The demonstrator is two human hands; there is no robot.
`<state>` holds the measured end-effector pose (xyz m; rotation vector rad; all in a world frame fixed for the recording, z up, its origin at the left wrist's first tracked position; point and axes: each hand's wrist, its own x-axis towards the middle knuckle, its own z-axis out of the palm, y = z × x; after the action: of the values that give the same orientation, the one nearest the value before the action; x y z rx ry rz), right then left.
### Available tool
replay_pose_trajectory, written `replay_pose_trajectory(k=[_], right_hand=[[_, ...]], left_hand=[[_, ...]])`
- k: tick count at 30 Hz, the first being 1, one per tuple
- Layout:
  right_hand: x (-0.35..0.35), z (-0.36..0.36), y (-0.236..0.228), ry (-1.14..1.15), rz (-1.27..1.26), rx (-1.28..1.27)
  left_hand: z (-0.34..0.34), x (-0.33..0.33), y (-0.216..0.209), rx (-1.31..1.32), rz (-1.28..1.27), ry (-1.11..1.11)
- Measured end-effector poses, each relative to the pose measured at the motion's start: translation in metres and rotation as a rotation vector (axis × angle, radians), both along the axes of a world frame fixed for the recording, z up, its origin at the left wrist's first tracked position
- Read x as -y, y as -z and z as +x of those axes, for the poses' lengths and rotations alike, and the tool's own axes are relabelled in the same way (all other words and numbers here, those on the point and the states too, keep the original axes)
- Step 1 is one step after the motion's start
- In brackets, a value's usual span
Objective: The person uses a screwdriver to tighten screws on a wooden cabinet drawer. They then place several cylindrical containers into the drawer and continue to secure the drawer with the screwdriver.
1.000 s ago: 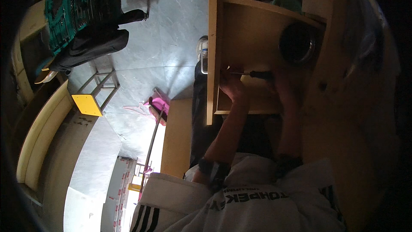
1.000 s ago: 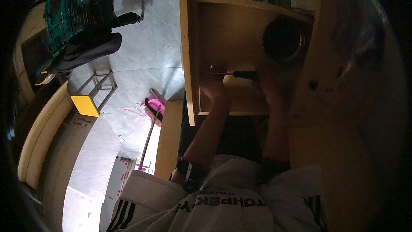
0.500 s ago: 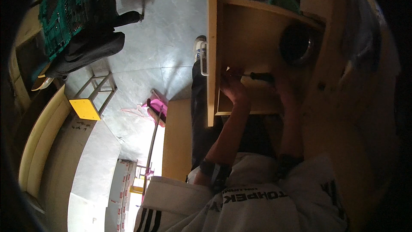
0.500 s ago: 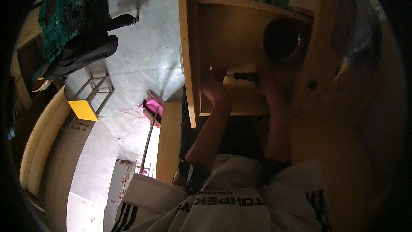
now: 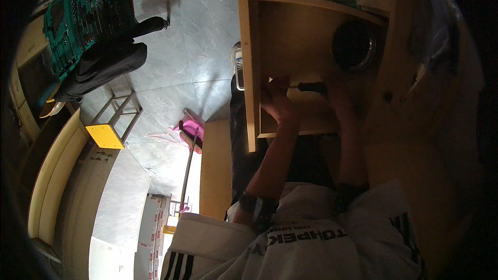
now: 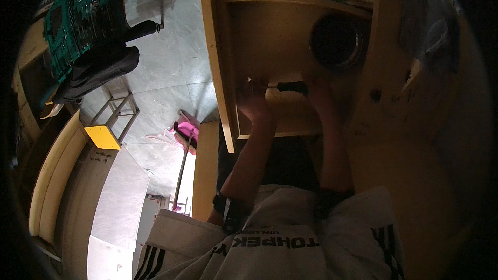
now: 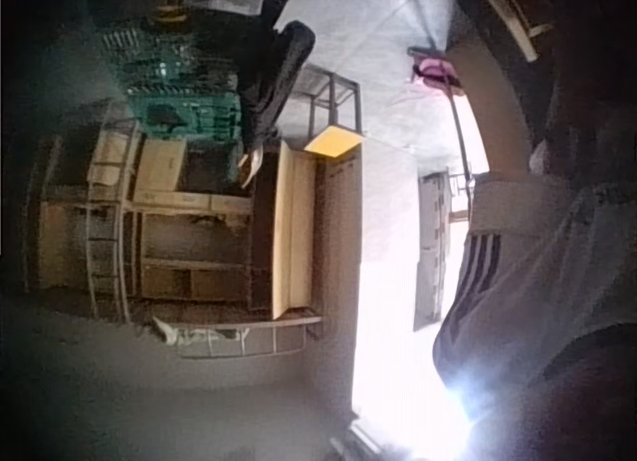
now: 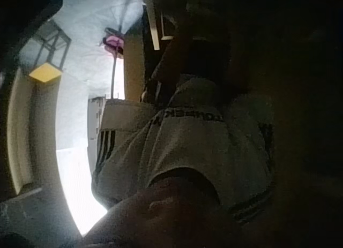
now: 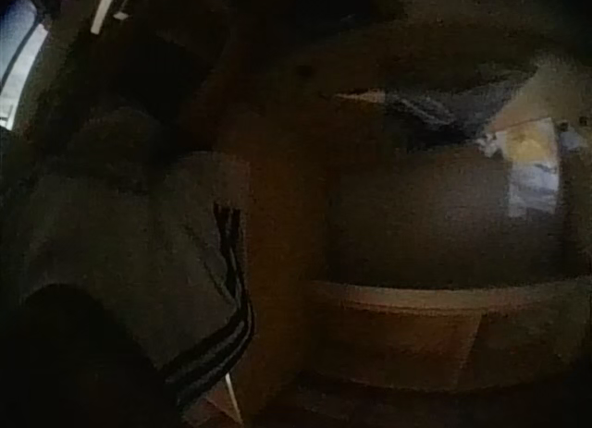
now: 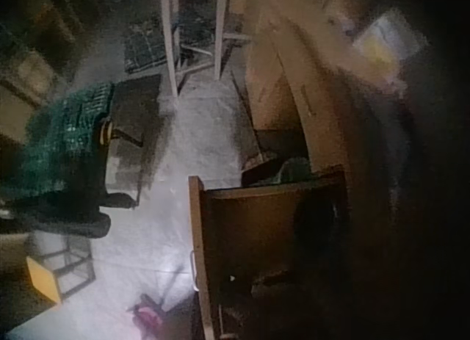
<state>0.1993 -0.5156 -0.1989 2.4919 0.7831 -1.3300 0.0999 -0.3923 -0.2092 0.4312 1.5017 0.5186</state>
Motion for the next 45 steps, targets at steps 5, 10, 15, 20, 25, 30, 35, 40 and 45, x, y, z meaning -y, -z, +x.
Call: replay_pose_trajectory(k=[5, 10, 15, 20, 25, 30, 35, 40, 45], right_hand=[[0.007, -0.003, 0.002, 0.813, 0.399, -0.257], [-0.004, 0.003, 0.000, 1.120, 0.443, -0.315], [-0.005, -0.001, 0.001, -0.051, 0.165, 0.183], [0.010, -0.007, 0.008, 1.107, 0.502, -0.255], [0.003, 0.005, 0.007, 1.108, 0.245, -0.288], [-0.011, 0.001, -0.004, 1.195, 0.156, -0.186], [0.001, -0.005, -0.006, 0.936, 0.512, -0.178], [-0.006, 0.005, -0.003, 1.060, 0.392, -0.223], [-0.011, 0.012, -0.002, 1.114, 0.066, -0.222]], left_hand=[[-0.002, -0.005, 0.005, -0.101, 0.148, 0.271], [0.001, -0.002, 0.002, 0.030, 0.060, -0.012], [-0.001, -0.002, 0.002, -0.031, 0.076, 0.119], [0.000, -0.002, 0.004, -0.124, 0.223, 0.271], [-0.001, 0.000, 0.005, 0.078, 0.014, -0.017], [-0.003, 0.000, 0.007, -0.049, 0.101, 0.141], [0.002, 0.000, 0.001, -0.025, -0.079, -0.027], [0.004, -0.006, -0.005, -0.005, -0.120, 0.034], [0.008, -0.004, -0.007, 0.050, -0.039, -0.115]])
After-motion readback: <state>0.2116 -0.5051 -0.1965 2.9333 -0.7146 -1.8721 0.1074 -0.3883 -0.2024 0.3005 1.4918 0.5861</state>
